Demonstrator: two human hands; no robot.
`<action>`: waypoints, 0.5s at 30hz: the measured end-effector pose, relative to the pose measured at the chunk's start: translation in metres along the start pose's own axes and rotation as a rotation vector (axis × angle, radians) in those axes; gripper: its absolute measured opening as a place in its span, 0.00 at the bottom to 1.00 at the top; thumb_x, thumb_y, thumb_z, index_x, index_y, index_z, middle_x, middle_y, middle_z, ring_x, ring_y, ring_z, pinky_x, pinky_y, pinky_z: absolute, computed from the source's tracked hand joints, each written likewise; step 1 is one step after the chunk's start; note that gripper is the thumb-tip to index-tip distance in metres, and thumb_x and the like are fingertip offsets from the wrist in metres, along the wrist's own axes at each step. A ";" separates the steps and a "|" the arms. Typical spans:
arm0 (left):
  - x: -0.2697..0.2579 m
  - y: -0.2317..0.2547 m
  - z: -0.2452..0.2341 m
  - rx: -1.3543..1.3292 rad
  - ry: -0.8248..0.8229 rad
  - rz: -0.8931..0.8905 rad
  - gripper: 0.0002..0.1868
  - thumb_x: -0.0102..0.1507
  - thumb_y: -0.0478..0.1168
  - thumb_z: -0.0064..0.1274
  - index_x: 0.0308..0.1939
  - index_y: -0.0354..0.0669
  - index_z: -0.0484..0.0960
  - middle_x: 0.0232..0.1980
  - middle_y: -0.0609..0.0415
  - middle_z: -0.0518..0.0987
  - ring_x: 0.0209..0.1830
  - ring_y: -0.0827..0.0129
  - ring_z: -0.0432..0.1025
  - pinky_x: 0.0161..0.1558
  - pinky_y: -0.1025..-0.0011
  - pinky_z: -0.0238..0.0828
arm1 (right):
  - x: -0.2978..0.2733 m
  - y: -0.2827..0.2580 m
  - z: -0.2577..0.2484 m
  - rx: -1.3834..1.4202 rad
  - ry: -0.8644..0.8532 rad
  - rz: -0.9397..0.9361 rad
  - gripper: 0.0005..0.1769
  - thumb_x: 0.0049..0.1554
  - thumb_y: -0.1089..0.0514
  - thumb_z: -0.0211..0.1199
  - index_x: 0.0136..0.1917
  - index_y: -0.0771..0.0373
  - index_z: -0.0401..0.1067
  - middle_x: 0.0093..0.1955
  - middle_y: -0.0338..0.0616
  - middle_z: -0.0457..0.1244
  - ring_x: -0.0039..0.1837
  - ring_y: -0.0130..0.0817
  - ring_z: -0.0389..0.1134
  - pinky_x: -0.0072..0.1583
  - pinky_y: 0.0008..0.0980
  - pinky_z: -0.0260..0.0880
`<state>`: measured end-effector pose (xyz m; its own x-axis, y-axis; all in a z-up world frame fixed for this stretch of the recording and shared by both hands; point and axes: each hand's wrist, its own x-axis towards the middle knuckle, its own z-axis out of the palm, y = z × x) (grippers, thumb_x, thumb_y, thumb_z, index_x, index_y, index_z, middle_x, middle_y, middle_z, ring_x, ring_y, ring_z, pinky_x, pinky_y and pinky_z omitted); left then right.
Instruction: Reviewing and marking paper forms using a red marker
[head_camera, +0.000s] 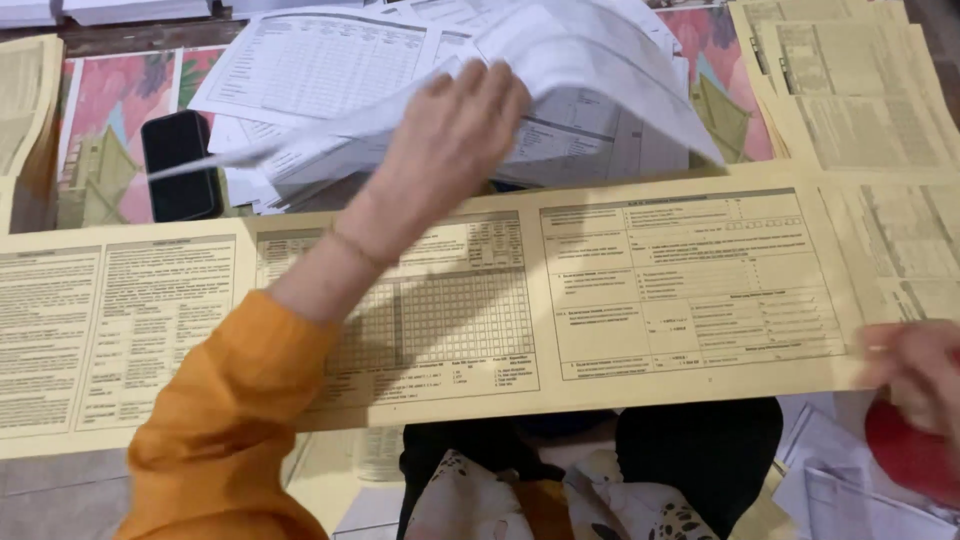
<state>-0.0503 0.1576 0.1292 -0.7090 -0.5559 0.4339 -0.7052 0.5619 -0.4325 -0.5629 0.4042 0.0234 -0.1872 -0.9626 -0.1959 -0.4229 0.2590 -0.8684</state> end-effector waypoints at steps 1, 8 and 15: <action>-0.015 0.021 -0.022 0.002 -0.006 0.001 0.14 0.65 0.33 0.53 0.55 0.40 0.75 0.47 0.53 0.77 0.41 0.70 0.72 0.35 0.78 0.78 | 0.000 -0.046 0.042 0.004 -0.005 0.002 0.21 0.64 0.69 0.50 0.70 0.75 0.67 0.46 0.64 0.68 0.43 0.49 0.70 0.38 0.37 0.65; -0.119 0.127 -0.096 -0.073 0.091 0.144 0.09 0.63 0.30 0.52 0.47 0.39 0.80 0.43 0.54 0.75 0.33 0.75 0.66 0.32 0.79 0.72 | -0.021 -0.141 0.150 0.733 -0.096 0.099 0.31 0.66 0.28 0.45 0.49 0.60 0.62 0.34 0.40 0.57 0.24 0.18 0.43 0.25 0.18 0.39; -0.183 0.138 -0.102 -0.194 0.054 -0.019 0.19 0.62 0.28 0.58 0.57 0.39 0.77 0.46 0.51 0.81 0.42 0.70 0.75 0.44 0.75 0.80 | -0.019 -0.126 0.120 0.423 0.174 0.050 0.21 0.60 0.55 0.50 0.67 0.43 0.61 0.39 0.05 0.54 0.25 0.03 0.37 0.26 0.09 0.31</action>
<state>-0.0180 0.3994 0.0706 -0.6910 -0.5364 0.4845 -0.7006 0.6622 -0.2660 -0.3996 0.3802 0.0813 -0.3594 -0.9128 -0.1941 -0.0174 0.2145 -0.9766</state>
